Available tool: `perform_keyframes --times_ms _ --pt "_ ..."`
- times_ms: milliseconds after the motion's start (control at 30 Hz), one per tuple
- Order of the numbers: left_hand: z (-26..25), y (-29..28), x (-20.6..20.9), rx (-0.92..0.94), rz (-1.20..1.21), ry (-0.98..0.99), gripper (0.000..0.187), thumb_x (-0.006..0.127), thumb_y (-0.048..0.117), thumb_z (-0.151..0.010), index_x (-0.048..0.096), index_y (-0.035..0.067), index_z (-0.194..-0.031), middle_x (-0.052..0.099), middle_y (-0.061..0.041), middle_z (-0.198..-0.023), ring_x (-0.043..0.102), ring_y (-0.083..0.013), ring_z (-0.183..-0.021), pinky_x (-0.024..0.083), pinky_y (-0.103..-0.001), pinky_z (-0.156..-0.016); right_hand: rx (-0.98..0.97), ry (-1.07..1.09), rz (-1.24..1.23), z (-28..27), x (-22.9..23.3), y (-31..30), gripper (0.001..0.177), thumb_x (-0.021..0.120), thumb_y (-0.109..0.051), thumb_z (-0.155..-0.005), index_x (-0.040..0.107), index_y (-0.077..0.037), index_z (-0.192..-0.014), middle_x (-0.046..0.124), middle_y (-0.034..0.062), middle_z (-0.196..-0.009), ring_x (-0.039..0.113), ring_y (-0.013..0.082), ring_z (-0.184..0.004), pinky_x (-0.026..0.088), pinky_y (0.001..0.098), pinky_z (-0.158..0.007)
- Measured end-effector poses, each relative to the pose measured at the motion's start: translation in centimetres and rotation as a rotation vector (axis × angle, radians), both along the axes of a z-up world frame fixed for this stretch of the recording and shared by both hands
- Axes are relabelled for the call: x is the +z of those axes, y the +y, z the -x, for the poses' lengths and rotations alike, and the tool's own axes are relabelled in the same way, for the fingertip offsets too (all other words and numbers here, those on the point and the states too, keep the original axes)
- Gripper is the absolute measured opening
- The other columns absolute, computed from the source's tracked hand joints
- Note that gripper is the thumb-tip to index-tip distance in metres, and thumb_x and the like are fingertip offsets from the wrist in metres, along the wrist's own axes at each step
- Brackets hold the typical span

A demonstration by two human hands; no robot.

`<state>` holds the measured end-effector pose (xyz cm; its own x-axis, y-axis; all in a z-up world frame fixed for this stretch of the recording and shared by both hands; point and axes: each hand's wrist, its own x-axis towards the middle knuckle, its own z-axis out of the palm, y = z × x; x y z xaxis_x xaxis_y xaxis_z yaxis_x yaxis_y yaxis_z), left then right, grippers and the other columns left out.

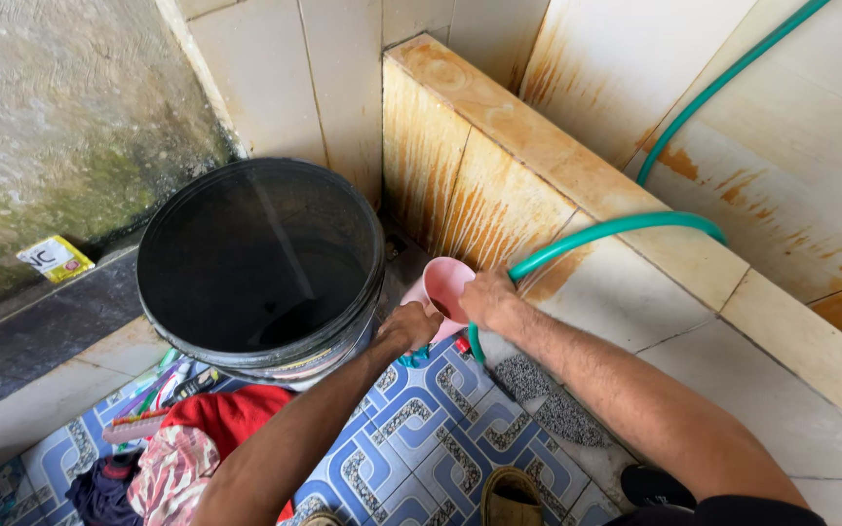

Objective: The person uses a green hose with a spray nozzle to rinse a tiled floor area, focusing on the corners and edges where rust-colored stains are visible. They then fill a pink plastic pitcher with water from the hose and place it on the floor next to a large black container.

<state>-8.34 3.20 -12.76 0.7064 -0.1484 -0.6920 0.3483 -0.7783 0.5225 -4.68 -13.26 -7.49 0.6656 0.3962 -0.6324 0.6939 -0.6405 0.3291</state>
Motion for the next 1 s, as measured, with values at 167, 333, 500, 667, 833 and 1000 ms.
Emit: perform_keyframes --times_ms 167,333,500,667,833,1000 --pt "1.0 2.8 -1.9 0.126 0.112 0.034 0.072 0.055 0.052 -0.091 0.051 -0.001 -0.14 0.072 -0.024 -0.107 0.073 -0.0299 -0.063 0.06 -0.043 -0.058 -0.133 0.027 -0.113 -1.6 4.9 2.4 0.029 0.072 -0.036 -0.087 0.08 -0.014 -0.103 0.076 0.0105 -0.107 0.074 0.0308 -0.102 0.058 0.0491 -0.083" --pt "1.4 4.1 -5.7 0.175 0.166 0.027 0.074 0.057 0.056 -0.093 0.056 -0.005 -0.134 0.075 -0.029 -0.101 0.071 -0.0314 -0.061 0.057 -0.042 -0.052 -0.225 -0.048 -0.229 -3.8 7.3 2.9 0.021 0.07 -0.03 -0.09 0.08 -0.014 -0.099 0.077 0.0133 -0.101 0.075 0.034 -0.098 0.057 0.0534 -0.084" --pt "2.7 4.9 -9.6 0.031 0.157 -0.219 0.074 0.065 0.063 -0.098 0.067 -0.006 -0.123 0.07 -0.025 -0.103 0.068 -0.0239 -0.074 0.056 -0.038 -0.07 -0.299 -0.08 -0.305 -4.7 9.0 2.5 0.019 0.074 -0.034 -0.089 0.08 -0.021 -0.101 0.077 0.0106 -0.099 0.073 0.0334 -0.098 0.053 0.0553 -0.087" --pt "3.6 5.7 -7.5 0.06 0.186 0.021 0.068 0.055 0.06 -0.094 0.064 -0.001 -0.123 0.074 -0.02 -0.097 0.074 -0.0257 -0.067 0.061 -0.039 -0.07 -0.313 -0.102 -0.401 -4.8 9.2 2.0 0.021 0.074 -0.036 -0.091 0.079 -0.022 -0.106 0.077 0.0114 -0.098 0.072 0.0343 -0.098 0.05 0.0565 -0.087" --pt "3.4 5.6 -9.0 0.089 0.264 -0.013 0.067 0.059 0.06 -0.094 0.066 0.0 -0.122 0.075 -0.02 -0.093 0.07 -0.0246 -0.064 0.058 -0.039 -0.063 -0.292 -0.153 -0.492 -4.7 8.2 1.8 0.022 0.074 -0.034 -0.09 0.079 -0.021 -0.107 0.076 0.0115 -0.095 0.072 0.0353 -0.093 0.05 0.0571 -0.082" --pt "2.9 4.4 -8.7 0.139 0.219 0.039 0.067 0.058 0.059 -0.093 0.065 -0.001 -0.119 0.072 -0.013 -0.09 0.073 -0.0231 -0.06 0.062 -0.036 -0.054 -0.292 -0.073 -0.43 -4.7 7.9 1.4 0.016 0.074 -0.035 -0.091 0.081 -0.022 -0.099 0.076 0.0109 -0.089 0.073 0.0343 -0.09 0.051 0.0545 -0.082"
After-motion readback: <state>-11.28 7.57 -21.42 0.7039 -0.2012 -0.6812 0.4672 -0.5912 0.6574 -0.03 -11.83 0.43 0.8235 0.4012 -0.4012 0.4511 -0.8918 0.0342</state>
